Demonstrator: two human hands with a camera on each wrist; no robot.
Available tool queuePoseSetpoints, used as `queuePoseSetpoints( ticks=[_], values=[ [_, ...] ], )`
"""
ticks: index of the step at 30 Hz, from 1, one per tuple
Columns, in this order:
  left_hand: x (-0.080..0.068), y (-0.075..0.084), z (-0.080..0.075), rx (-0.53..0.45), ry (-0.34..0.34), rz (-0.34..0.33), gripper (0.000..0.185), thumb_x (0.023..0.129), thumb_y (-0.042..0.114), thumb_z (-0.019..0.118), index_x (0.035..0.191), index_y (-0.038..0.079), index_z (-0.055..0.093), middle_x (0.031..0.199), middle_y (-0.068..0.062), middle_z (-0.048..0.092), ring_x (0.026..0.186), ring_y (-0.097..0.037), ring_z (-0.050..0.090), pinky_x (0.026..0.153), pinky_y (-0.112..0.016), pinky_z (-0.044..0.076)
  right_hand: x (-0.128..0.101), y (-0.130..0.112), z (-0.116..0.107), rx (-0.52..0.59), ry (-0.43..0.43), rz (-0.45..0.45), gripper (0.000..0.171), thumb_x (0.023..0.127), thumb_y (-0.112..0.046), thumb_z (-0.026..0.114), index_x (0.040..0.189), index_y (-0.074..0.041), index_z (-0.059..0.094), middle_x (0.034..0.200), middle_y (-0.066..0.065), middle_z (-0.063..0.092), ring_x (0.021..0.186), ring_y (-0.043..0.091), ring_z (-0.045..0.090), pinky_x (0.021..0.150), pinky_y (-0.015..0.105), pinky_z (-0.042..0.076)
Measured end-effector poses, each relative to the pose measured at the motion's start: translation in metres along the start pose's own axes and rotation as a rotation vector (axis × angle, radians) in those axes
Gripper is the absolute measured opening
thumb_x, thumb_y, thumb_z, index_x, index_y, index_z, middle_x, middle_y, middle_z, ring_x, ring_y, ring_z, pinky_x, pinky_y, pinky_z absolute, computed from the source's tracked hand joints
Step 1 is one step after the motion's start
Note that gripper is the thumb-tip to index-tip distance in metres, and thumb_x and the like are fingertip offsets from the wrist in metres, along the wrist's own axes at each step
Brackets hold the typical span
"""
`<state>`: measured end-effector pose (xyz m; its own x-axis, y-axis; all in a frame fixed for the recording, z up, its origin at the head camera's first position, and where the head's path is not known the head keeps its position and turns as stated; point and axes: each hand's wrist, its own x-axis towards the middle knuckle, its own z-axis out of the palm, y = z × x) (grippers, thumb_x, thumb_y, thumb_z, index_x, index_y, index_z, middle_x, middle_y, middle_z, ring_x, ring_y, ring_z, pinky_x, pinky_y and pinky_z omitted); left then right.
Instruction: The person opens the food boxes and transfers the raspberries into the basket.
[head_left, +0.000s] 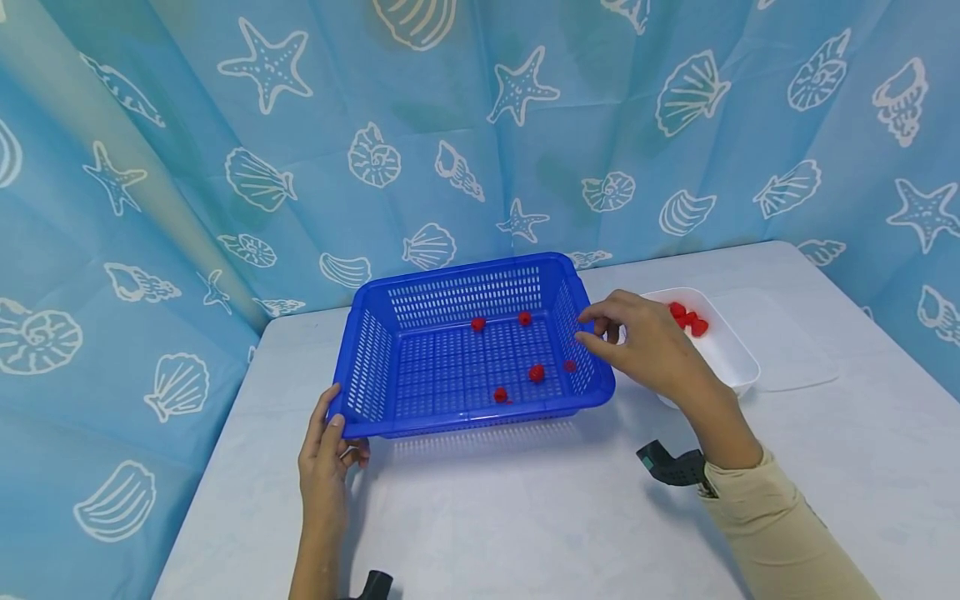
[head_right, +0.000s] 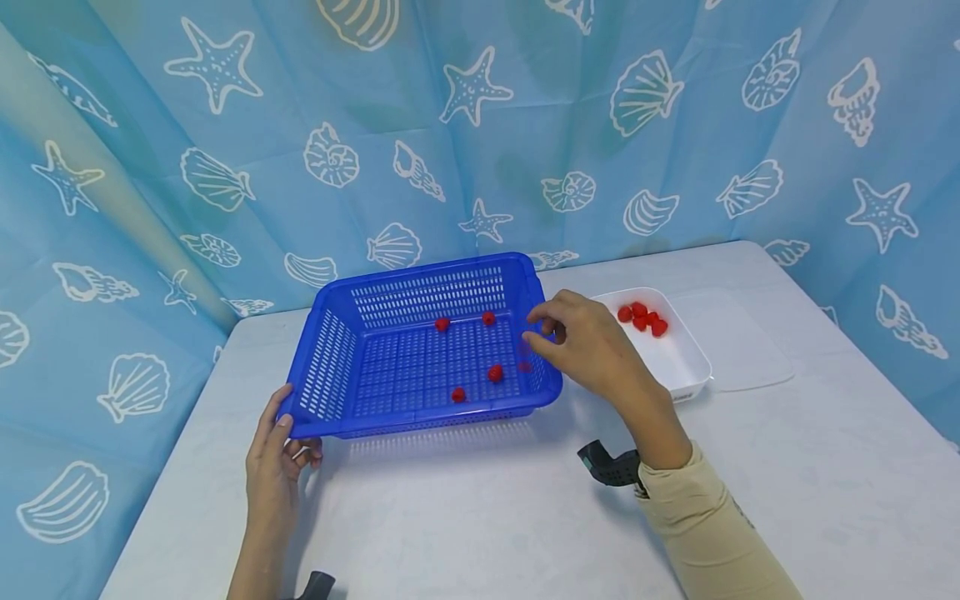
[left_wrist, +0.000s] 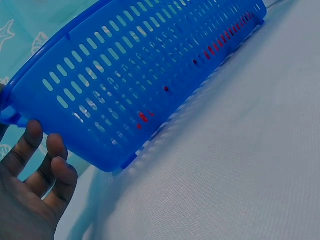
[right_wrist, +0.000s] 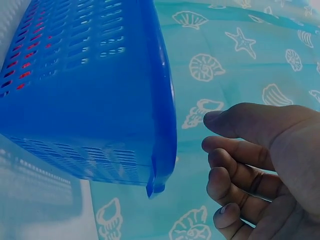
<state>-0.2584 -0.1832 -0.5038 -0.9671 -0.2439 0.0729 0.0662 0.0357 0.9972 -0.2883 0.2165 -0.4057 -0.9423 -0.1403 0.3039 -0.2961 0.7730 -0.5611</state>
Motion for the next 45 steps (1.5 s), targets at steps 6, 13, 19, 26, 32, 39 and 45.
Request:
queuePoseSetpoints(
  ticks=[6, 13, 19, 26, 32, 39, 45],
  values=[
    [0.0, 0.0, 0.001, -0.003, -0.005, 0.011, 0.045, 0.104, 0.043, 0.049, 0.148, 0.035, 0.047, 0.124, -0.006, 0.056, 0.077, -0.018, 0.059, 0.061, -0.024, 0.049, -0.001, 0.002, -0.005, -0.006, 0.001, 0.014, 0.027, 0.092, -0.017, 0.073, 0.117, -0.007, 0.071, 0.097, 0.005, 0.062, 0.09, 0.022, 0.057, 0.073, 0.038, 0.053],
    [0.0, 0.001, 0.002, 0.008, -0.007, 0.011, 0.045, 0.104, 0.044, 0.049, 0.148, 0.036, 0.047, 0.124, -0.006, 0.057, 0.078, -0.019, 0.059, 0.062, -0.025, 0.05, -0.002, 0.004, -0.009, -0.009, 0.028, 0.022, 0.024, 0.094, -0.018, 0.072, 0.115, -0.007, 0.072, 0.094, 0.005, 0.061, 0.088, 0.022, 0.056, 0.07, 0.037, 0.051],
    [-0.001, 0.002, 0.002, 0.016, -0.002, 0.0, 0.045, 0.104, 0.045, 0.049, 0.148, 0.037, 0.047, 0.125, -0.006, 0.057, 0.08, -0.02, 0.059, 0.063, -0.025, 0.05, -0.002, 0.011, -0.012, -0.02, 0.07, 0.004, 0.02, 0.094, -0.017, 0.071, 0.111, -0.007, 0.072, 0.091, 0.004, 0.06, 0.086, 0.022, 0.054, 0.068, 0.037, 0.047],
    [-0.001, 0.002, 0.002, 0.033, 0.005, 0.002, 0.045, 0.104, 0.045, 0.049, 0.149, 0.036, 0.046, 0.124, -0.006, 0.057, 0.081, -0.022, 0.059, 0.063, -0.024, 0.05, -0.001, 0.026, -0.02, -0.035, 0.144, -0.031, 0.015, 0.094, -0.014, 0.07, 0.107, -0.007, 0.073, 0.088, 0.004, 0.061, 0.081, 0.021, 0.053, 0.067, 0.036, 0.045],
    [-0.001, 0.002, 0.001, 0.019, 0.002, 0.006, 0.045, 0.104, 0.043, 0.049, 0.149, 0.035, 0.046, 0.123, -0.006, 0.057, 0.079, -0.019, 0.059, 0.063, -0.024, 0.05, -0.002, 0.037, -0.026, -0.05, 0.171, 0.021, 0.014, 0.094, -0.013, 0.07, 0.106, -0.007, 0.074, 0.089, 0.005, 0.06, 0.081, 0.022, 0.054, 0.067, 0.035, 0.046],
    [-0.001, 0.002, 0.001, 0.017, 0.001, 0.014, 0.046, 0.104, 0.044, 0.049, 0.149, 0.035, 0.046, 0.122, -0.007, 0.057, 0.079, -0.018, 0.059, 0.064, -0.024, 0.051, -0.002, 0.044, -0.03, -0.056, 0.183, 0.042, 0.014, 0.093, -0.012, 0.07, 0.105, -0.004, 0.073, 0.089, 0.006, 0.06, 0.081, 0.022, 0.054, 0.067, 0.032, 0.044],
    [-0.002, 0.002, 0.001, 0.002, -0.004, 0.018, 0.045, 0.105, 0.042, 0.049, 0.149, 0.035, 0.046, 0.122, -0.007, 0.057, 0.078, -0.018, 0.059, 0.063, -0.024, 0.05, -0.002, 0.05, -0.032, -0.066, 0.196, 0.038, 0.014, 0.094, -0.012, 0.069, 0.104, -0.003, 0.073, 0.088, 0.007, 0.059, 0.081, 0.023, 0.054, 0.067, 0.035, 0.044]
  ],
)
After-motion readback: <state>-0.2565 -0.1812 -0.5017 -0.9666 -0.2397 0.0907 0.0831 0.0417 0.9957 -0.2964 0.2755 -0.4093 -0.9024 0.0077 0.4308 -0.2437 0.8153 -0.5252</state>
